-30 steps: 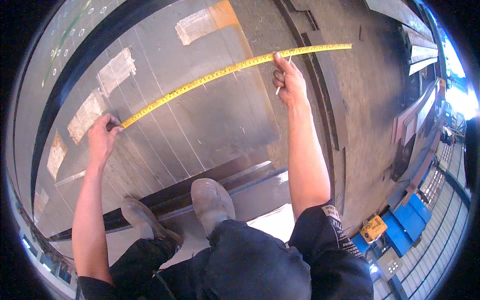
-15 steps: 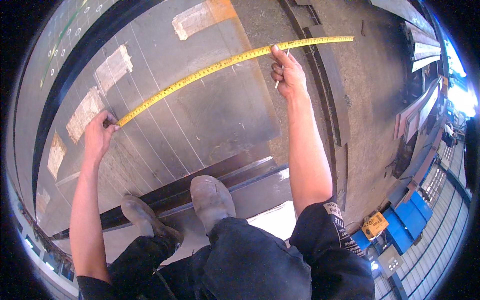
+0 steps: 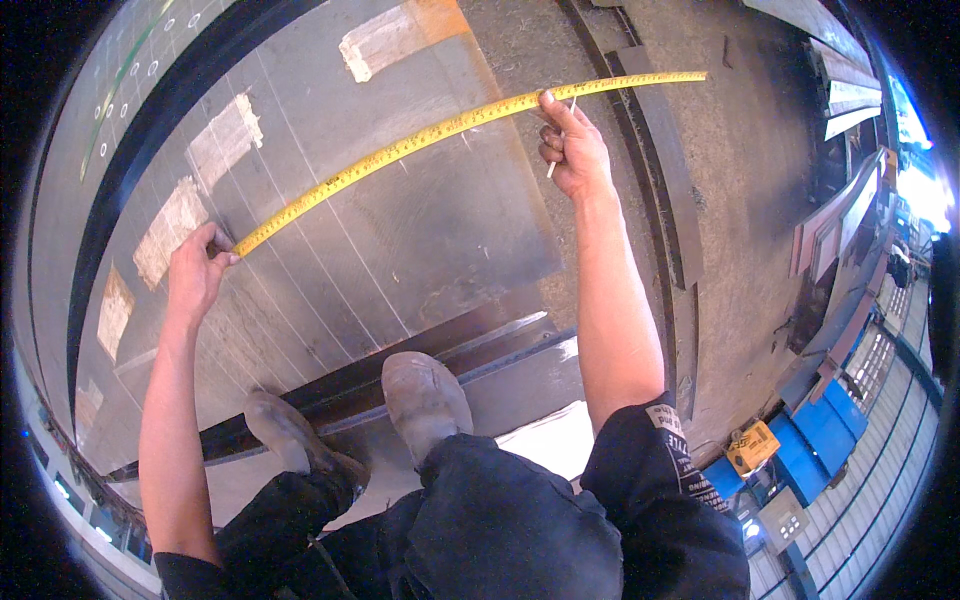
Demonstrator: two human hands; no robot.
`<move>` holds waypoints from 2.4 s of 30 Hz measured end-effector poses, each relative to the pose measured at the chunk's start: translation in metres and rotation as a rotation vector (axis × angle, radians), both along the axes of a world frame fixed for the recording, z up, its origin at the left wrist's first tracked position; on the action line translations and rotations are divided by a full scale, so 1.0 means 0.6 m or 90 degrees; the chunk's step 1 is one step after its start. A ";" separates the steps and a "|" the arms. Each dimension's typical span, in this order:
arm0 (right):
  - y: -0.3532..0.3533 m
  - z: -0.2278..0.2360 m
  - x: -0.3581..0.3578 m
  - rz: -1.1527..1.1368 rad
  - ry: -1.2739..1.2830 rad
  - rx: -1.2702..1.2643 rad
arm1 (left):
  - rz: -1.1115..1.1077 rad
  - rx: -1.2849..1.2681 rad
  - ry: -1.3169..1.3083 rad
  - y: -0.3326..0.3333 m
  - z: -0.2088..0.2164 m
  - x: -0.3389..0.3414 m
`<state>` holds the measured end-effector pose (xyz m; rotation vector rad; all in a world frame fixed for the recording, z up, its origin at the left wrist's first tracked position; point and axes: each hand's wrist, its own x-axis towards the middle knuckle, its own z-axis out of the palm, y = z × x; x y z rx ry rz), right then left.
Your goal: The person measures and marks a large metal sheet using a tape measure, a square, and a marker. They draw straight lines and make multiple measurement marks across the sheet's surface in a workshop setting.
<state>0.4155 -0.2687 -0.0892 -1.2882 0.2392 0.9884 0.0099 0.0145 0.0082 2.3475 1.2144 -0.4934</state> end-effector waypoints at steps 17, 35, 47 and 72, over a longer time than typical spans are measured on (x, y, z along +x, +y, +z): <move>0.002 -0.001 -0.007 -0.012 0.025 0.024 | -0.007 0.014 -0.025 -0.001 -0.005 -0.004; 0.001 0.001 -0.008 -0.017 0.013 0.041 | 0.000 -0.001 -0.027 0.000 -0.006 -0.005; 0.000 -0.007 -0.012 -0.015 -0.008 -0.002 | 0.016 -0.014 -0.043 0.002 -0.010 -0.004; 0.011 0.009 -0.024 0.006 -0.044 0.001 | -0.037 0.013 0.018 0.002 -0.007 0.006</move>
